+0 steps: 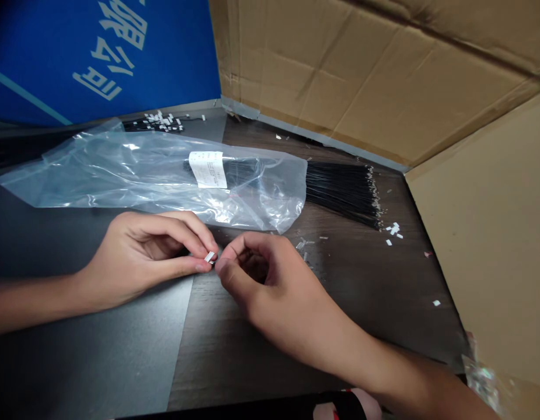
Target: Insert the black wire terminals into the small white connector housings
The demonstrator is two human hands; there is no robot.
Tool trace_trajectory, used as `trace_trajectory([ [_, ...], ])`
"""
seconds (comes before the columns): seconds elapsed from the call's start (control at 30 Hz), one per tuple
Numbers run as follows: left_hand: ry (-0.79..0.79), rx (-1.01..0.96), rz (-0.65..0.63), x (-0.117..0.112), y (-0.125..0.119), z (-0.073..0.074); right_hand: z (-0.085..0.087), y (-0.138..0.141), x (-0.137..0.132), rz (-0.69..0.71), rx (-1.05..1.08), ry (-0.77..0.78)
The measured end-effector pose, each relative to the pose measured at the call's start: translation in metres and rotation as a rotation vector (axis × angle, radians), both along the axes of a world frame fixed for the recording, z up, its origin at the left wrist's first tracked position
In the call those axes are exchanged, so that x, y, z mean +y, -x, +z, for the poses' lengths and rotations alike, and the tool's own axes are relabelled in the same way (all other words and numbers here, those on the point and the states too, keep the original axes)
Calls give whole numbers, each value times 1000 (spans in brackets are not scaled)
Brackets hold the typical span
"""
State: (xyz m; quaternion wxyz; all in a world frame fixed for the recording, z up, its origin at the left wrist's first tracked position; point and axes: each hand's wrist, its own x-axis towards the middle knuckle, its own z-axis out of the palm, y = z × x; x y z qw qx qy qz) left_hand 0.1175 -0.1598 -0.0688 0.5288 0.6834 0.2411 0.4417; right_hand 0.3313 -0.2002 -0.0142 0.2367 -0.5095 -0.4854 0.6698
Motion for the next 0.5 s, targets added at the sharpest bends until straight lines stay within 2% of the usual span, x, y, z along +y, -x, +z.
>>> trace_trajectory([
  [0.5,-19,67,-6,1,1,5,-2,-1,-4,-5,-93,-115],
])
